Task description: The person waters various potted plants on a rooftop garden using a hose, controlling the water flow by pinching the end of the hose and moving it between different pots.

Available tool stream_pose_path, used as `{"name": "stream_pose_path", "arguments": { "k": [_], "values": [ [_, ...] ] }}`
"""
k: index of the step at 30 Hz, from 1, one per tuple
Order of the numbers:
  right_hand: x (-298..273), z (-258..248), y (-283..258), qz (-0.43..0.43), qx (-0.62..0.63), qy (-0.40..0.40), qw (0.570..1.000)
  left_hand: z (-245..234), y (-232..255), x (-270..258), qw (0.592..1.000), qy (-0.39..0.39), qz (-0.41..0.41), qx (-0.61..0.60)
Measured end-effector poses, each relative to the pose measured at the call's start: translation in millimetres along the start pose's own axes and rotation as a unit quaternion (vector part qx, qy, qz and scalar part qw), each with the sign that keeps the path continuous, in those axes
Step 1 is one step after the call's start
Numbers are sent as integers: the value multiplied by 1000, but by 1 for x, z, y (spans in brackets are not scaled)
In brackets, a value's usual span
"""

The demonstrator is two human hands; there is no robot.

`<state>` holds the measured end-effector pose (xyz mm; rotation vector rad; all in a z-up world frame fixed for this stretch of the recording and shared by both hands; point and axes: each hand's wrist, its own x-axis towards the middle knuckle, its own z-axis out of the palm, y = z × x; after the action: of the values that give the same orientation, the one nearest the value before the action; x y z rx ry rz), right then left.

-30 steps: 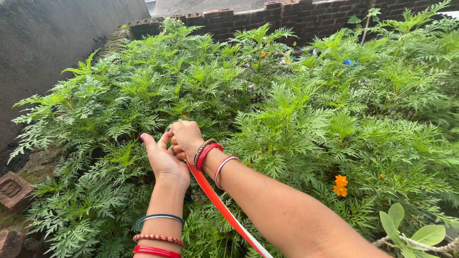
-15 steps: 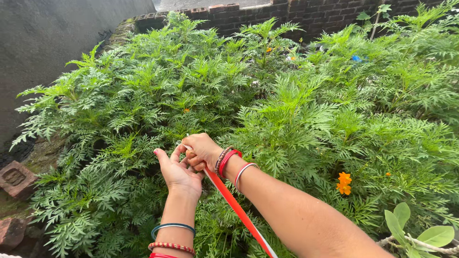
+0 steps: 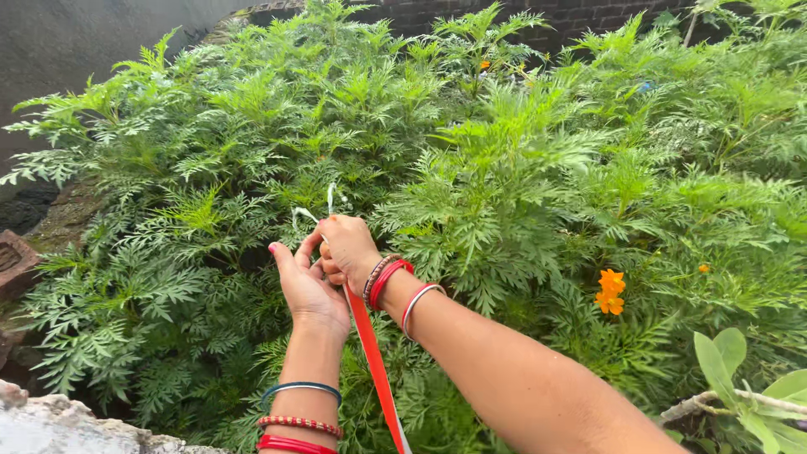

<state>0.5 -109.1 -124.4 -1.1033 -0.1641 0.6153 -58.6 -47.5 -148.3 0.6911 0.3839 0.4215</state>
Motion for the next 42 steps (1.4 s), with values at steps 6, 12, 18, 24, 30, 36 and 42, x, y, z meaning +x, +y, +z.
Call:
{"name": "stream_pose_path", "arguments": {
  "k": [6,12,18,24,30,36,42],
  "values": [
    [9,-23,65,-58,-10,-26,998,-57,-39,9,997,-66,37,-8],
    [29,-47,149,-93,4,-56,994,-127,-84,24,994,-81,71,12],
    [55,-86,234,-75,6,-74,994,-209,-141,41,992,-94,85,10],
    [38,-132,326,-41,9,-80,996,-284,-206,27,995,-69,60,45],
    [20,-139,344,-12,18,-127,992,-312,-228,37,987,-133,88,8],
    [12,-153,340,-45,37,-128,990,-307,-236,-13,962,-146,117,201],
    [20,-175,352,-24,84,-103,991,-311,-254,-57,909,-105,99,391]
  ]
}}
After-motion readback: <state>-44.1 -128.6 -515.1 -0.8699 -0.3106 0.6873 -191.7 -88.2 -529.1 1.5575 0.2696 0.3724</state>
